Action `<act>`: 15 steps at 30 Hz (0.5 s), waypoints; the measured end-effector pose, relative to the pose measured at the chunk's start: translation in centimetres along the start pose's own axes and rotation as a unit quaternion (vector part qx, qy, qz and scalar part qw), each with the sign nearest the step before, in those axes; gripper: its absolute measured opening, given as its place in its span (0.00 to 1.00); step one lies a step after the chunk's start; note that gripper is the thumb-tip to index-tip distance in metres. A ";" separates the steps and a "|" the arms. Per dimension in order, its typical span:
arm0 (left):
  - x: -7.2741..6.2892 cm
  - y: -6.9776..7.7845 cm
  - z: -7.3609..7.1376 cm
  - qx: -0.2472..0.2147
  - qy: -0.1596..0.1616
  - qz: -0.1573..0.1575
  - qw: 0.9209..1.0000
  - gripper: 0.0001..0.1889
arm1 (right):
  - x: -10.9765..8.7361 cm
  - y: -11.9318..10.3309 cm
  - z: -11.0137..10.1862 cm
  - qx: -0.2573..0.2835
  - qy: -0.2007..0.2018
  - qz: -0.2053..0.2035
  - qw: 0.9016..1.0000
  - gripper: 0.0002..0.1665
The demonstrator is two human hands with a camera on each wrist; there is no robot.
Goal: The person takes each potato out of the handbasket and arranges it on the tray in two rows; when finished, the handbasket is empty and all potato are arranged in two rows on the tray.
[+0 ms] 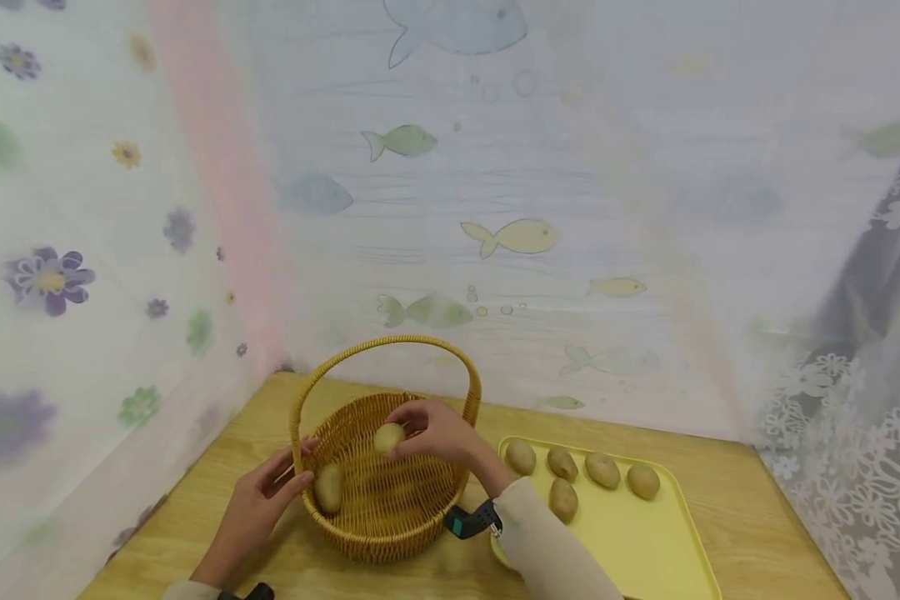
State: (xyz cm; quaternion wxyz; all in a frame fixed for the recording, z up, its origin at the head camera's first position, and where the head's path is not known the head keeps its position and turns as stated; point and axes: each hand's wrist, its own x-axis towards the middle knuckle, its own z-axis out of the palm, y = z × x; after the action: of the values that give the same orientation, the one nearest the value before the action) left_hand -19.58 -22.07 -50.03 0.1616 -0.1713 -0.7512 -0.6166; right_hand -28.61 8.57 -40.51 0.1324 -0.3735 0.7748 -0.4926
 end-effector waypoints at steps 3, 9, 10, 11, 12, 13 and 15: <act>0.1 0.2 0.0 0.005 0.001 0.000 1.000 0.23 | -0.4 -0.1 -0.3 -0.005 0.011 0.003 1.000 0.24; 0.0 0.3 0.1 -0.001 0.006 0.001 1.000 0.22 | -1.2 -0.1 -0.7 0.016 0.025 0.006 1.000 0.24; 0.0 0.3 0.1 -0.003 0.005 0.002 1.000 0.23 | -1.3 -0.1 -0.7 0.020 0.026 0.009 0.999 0.24; 0.0 0.2 0.1 -0.004 0.004 0.002 1.000 0.23 | -1.4 -0.1 -0.8 0.025 0.025 0.010 0.999 0.24; 0.0 0.2 0.1 -0.006 0.004 0.003 1.000 0.23 | -1.5 -0.1 -0.8 0.026 0.025 0.012 0.999 0.24; 0.0 0.2 0.1 -0.006 0.004 0.003 1.000 0.23 | -1.5 -0.2 -0.9 0.026 0.025 0.012 0.999 0.24; 0.0 0.2 0.1 -0.004 0.003 0.005 1.000 0.23 | -1.6 -0.3 -1.0 0.024 0.028 0.010 0.999 0.24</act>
State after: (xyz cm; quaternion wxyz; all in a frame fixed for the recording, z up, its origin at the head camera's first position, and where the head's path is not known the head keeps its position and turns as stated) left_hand -19.48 -21.95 -49.85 0.1660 -0.1735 -0.7475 -0.6193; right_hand -27.94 10.36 -40.01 0.1243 -0.3485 0.7696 -0.5204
